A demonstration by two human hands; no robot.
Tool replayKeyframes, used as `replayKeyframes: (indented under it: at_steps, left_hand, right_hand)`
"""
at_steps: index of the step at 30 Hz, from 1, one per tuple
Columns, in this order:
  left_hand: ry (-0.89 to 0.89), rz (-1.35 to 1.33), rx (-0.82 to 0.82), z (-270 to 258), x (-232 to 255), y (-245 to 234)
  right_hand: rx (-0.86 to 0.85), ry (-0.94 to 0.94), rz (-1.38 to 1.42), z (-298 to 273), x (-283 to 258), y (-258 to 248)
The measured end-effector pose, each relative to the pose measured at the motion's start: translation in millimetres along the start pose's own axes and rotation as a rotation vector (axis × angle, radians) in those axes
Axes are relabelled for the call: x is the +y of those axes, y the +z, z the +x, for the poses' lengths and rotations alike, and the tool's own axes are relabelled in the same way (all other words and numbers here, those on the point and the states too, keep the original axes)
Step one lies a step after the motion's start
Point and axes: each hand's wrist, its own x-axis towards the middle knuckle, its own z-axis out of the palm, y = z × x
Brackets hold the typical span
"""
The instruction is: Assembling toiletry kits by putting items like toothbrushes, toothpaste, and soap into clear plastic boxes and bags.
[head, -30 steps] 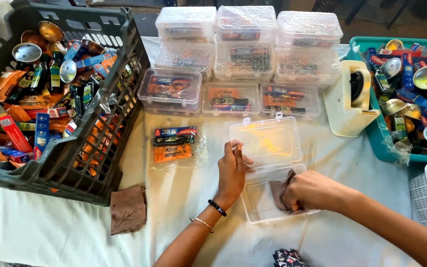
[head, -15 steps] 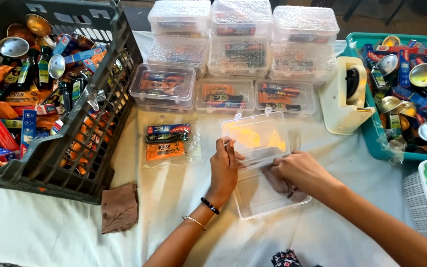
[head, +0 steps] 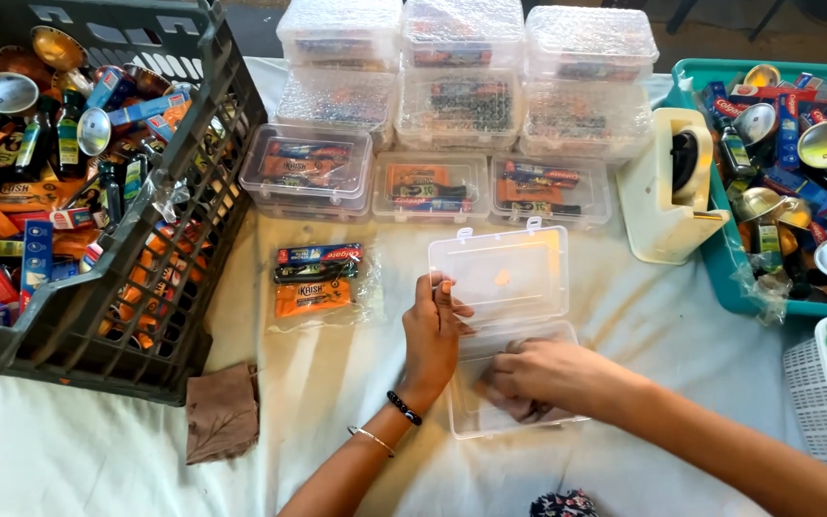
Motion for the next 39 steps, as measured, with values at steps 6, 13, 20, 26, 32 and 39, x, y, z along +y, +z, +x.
replayKeyframes:
  at_steps: [6,13,20,26,32,39]
  left_hand:
    - [0.012,0.025,0.031,-0.9,0.0,0.0]
    - [-0.005,0.045,0.067,-4.4,6.4,-2.6]
    - [0.112,0.077,0.13,-3.5,-5.4,-4.6]
    - [0.041,0.077,0.107,-3.5,-1.8,-6.9]
    - [0.023,-0.046,0.064,-1.7,-7.4,-4.9]
    - [0.026,-0.051,0.051,-2.1,-3.7,-5.1]
  right_hand:
    - [0.091,-0.107,0.315,30.1,-23.9,-6.7]
    - [0.382,0.2,0.375,35.0,-45.9,17.1]
    - [0.453,0.429,0.006,52.7,-30.0,39.4]
    - [0.315,0.51,-0.102,33.3,-16.8,43.4]
    - [0.309,0.66,-0.269,0.5,1.8,49.7]
    - [0.023,0.715,-0.613,-1.9,-0.7,54.3]
